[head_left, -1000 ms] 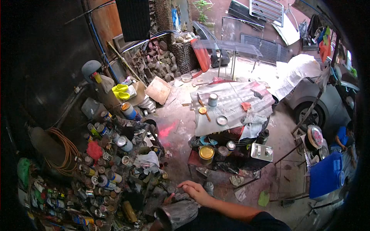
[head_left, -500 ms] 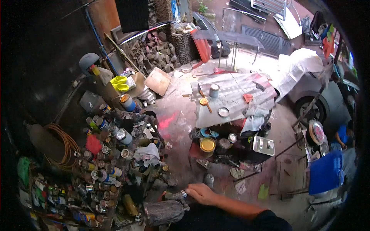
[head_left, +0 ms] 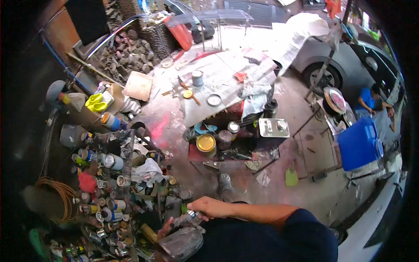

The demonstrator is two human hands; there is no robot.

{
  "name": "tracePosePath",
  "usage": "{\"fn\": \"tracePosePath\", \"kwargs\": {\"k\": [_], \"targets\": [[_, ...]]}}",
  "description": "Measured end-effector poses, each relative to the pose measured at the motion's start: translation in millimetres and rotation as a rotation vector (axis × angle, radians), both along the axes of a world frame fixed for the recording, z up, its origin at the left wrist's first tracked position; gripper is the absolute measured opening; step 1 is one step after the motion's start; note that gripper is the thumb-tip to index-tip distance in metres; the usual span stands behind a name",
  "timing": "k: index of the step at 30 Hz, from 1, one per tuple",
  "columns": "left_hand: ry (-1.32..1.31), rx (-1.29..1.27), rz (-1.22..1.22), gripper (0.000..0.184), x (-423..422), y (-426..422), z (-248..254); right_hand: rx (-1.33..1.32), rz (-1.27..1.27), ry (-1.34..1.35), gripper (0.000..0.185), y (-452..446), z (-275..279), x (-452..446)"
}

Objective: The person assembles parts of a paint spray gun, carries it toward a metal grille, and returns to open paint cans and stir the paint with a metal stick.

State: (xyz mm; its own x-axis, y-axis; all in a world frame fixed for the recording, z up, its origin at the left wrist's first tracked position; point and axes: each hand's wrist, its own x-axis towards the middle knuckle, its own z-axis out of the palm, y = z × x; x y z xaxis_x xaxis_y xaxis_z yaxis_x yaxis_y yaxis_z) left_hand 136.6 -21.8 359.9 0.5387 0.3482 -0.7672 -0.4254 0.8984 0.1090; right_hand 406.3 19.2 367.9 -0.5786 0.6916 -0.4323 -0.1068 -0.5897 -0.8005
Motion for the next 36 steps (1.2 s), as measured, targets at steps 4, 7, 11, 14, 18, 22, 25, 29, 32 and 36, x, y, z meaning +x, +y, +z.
{"fn": "tracePosePath", "kwargs": {"k": [4, 7, 11, 14, 18, 22, 25, 29, 32, 36], "targets": [[0.369, 0.125, -0.201, 0.059, -2.2, 25.7, -18.1, -0.083, -0.013, 0.016, 0.053, -0.4, -35.1, 15.6], [0.548, 0.442, -0.375, 0.054, 49.6, 36.5, 23.7, -0.138, -0.114, 0.022, 0.055, -14.1, -48.0, 35.2], [0.32, 1.01, -0.409, 0.063, 95.1, 41.6, 8.3, -0.245, -0.343, -0.02, 0.06, -36.0, -81.0, 64.2], [0.322, 1.31, -0.649, 0.068, 127.1, 52.4, -27.2, -0.262, -0.393, -0.079, 0.068, -53.3, -80.6, 120.9], [0.097, 0.428, -0.55, 0.063, 165.9, 51.9, -108.4, -0.32, -0.626, -0.172, 0.074, -109.1, -100.9, 203.0], [-0.077, -0.013, -0.55, 0.059, 258.5, 55.0, -119.6, -0.408, -0.924, -0.289, 0.07, -196.2, -132.0, 307.9], [-0.079, 0.297, -0.628, 0.058, 356.7, 36.4, -128.9, -0.457, -1.116, -0.392, 0.066, -284.3, -177.4, 386.5], [0.39, 1.47, -0.881, 0.062, 531.9, 3.5, -86.2, -0.444, -1.059, -0.673, 0.057, -427.0, -265.4, 480.0], [0.397, 0.715, -0.793, 0.054, 641.8, 8.2, -165.5, -0.634, -1.092, -0.802, 0.055, -505.4, -292.4, 516.9], [0.332, 0.536, -0.465, 0.011, 791.6, 48.1, -167.9, -0.767, -1.059, -0.768, 0.053, -591.4, -333.5, 552.6]]}}
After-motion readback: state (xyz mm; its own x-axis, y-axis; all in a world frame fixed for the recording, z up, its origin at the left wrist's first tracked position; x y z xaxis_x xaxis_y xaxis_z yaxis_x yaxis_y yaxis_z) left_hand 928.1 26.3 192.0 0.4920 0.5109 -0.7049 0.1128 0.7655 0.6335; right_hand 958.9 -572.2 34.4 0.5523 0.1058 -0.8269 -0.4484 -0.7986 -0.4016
